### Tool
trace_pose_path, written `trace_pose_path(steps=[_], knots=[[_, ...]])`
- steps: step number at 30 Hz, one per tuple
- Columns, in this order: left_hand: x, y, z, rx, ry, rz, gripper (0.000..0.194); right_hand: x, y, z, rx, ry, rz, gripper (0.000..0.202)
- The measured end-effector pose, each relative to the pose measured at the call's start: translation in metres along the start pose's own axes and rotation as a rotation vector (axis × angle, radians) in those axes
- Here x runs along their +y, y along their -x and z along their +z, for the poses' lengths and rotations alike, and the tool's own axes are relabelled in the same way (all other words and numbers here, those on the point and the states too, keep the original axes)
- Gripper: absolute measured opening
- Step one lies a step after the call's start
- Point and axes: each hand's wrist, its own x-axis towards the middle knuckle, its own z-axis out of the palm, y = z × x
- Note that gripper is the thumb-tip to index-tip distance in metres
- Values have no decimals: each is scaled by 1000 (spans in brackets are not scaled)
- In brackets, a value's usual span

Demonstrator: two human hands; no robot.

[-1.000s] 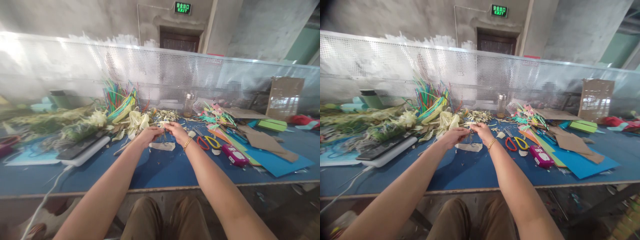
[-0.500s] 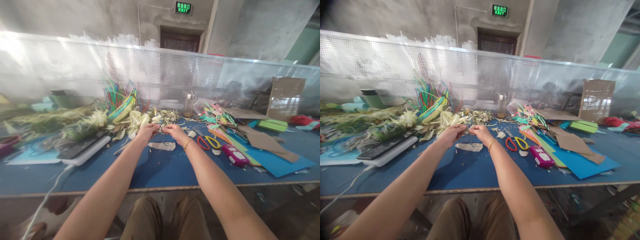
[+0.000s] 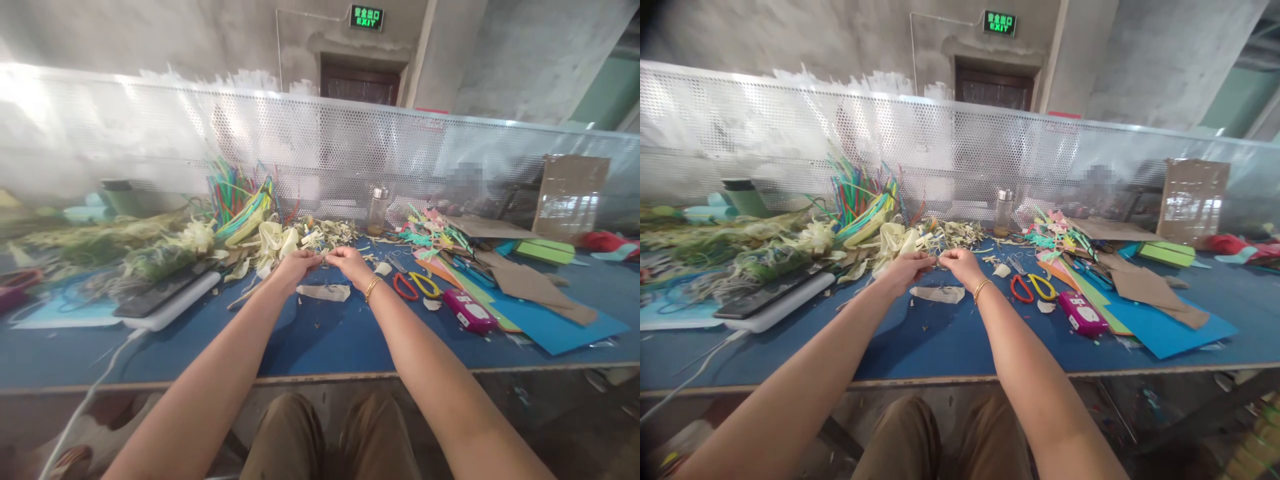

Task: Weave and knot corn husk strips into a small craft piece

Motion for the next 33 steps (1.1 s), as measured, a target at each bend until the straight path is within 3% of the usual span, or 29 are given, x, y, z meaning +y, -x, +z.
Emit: trace_pose_path(steps=[7,13,21,33], knots=[[-1,-1,1,38,17,7,30,3,1,3,-6,26,-26,21],[1,1,4,22,-7,5,32,9,-5,-6,195,114,-56,25],[-2,-1,6,66,133,43,38,5,-3,-9,208,15,-32,30],[-10,-11,3,96,168,10,34,13,-11,-19,412,-36,-40,28]])
